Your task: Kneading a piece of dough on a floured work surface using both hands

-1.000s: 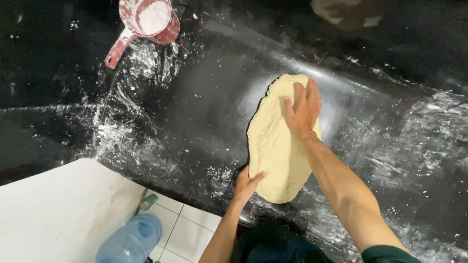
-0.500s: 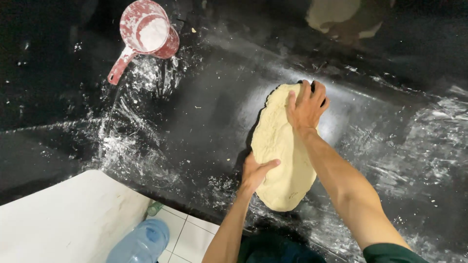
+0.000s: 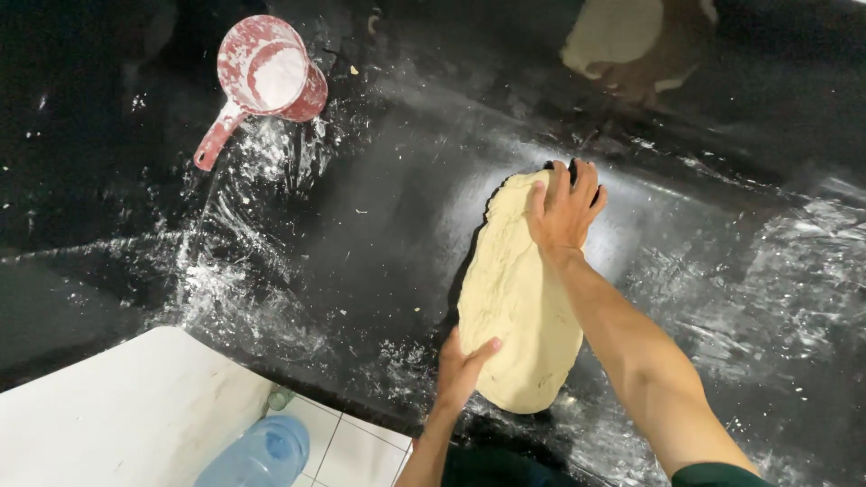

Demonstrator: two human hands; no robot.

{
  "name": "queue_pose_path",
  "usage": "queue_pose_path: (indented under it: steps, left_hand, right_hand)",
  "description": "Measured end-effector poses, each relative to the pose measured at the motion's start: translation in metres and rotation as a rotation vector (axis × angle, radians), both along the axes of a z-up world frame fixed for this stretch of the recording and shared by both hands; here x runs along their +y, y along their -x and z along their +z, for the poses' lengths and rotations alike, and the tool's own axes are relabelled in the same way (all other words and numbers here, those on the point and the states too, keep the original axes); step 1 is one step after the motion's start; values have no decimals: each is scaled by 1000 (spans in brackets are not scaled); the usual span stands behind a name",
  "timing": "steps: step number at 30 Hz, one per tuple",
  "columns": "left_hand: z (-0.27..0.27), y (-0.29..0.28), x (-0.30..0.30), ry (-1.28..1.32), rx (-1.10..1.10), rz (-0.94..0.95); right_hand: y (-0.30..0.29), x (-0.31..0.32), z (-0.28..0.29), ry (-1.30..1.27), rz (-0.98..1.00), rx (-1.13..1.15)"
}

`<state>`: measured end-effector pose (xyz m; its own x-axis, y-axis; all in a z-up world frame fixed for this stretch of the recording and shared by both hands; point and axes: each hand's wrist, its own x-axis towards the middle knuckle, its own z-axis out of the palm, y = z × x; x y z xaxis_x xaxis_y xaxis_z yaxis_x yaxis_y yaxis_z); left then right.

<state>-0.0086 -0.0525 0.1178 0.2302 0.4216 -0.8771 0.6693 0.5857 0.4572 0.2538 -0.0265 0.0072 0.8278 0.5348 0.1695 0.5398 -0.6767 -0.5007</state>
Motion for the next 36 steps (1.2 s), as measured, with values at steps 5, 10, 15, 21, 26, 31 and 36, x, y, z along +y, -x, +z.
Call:
queue_pose_path:
  steps: [5, 10, 15, 21, 26, 31, 36]
  left_hand:
    - [-62, 12, -20, -187, -146, 143]
    - [-71, 11, -27, -227, -33, 141]
    - [-110, 9, -41, -148, 26, 182]
    - [-82, -6, -24, -156, 112, 19]
    - [-80, -2, -31, -82, 29, 75]
    - [11, -7, -31, 64, -260, 231]
    - [-48, 26, -48, 183, -259, 330]
  right_hand:
    - [-1, -2, -6, -36, 28, -80]
    - [-3, -3, -9, -101, 49, -121]
    - [3, -4, -5, 39, 117, -292]
    - [55, 4, 44, 38, 201, 142]
    - [46, 14, 31, 105, 223, 82]
    - [40, 13, 13, 107, 213, 12]
    - [38, 14, 0, 72, 176, -153]
